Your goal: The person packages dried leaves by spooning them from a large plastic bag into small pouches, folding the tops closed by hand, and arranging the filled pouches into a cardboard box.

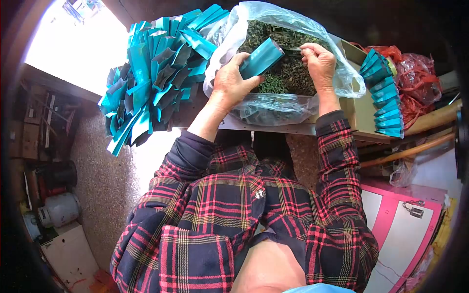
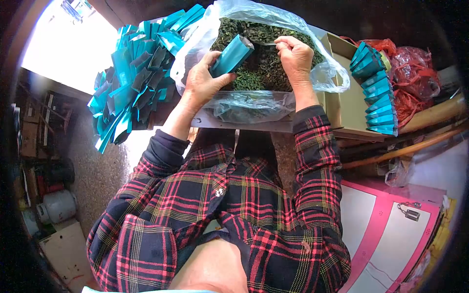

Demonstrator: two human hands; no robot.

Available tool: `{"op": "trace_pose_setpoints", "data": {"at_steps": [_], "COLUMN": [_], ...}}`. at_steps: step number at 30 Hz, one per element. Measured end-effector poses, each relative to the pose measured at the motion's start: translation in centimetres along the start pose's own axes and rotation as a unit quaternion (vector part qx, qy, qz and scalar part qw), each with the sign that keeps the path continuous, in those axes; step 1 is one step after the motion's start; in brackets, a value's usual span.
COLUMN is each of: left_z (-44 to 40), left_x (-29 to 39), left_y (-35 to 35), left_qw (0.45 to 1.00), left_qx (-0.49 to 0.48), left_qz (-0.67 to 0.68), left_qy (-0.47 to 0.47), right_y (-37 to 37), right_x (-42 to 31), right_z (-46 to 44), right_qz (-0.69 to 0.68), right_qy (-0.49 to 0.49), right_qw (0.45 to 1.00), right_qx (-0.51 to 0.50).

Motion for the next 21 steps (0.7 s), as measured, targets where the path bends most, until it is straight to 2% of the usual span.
{"op": "trace_pose_setpoints", "data": {"at_steps": [8, 14, 17, 19, 21], "left_z": [0.0, 0.0, 0.0, 0.0, 0.1], "left_x": [0.1, 0.1, 0.0, 0.2, 0.5], "left_y": [0.0, -0.1, -0.3, -0.2, -0.1], "left_qw": [1.000, 1.000, 0.999, 0.999, 0.999], "left_qx": [0.004, -0.019, -0.024, -0.022, -0.029], "left_qz": [-0.014, -0.021, -0.028, -0.028, -0.027], "left_qy": [-0.003, 0.009, 0.016, 0.002, -0.001], "right_y": [1.4, 2.1, 1.7, 0.4, -0.5], "right_x": [-1.9, -3.4, -4.0, -4.6, -6.1], "right_z": [-0.7, -1.1, -1.3, -1.5, -1.7], "right_qz": [-0.062, -0.106, -0.096, -0.100, -0.015], "right_qy": [0.040, 0.000, -0.003, 0.006, 0.035], "right_qw": [0.997, 0.992, 0.988, 0.975, 0.969], "right_qx": [-0.030, -0.074, -0.118, -0.199, -0.242]}}
Point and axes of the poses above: each hand's wrist, its own z-axis away from the middle knuckle, its own y-axis out of the back of the hand, x = y × z, the point moved 8 cm from there along -z, towards the middle knuckle, and after that the axes turned 7 degrees about -z, right-handed, at the moved point
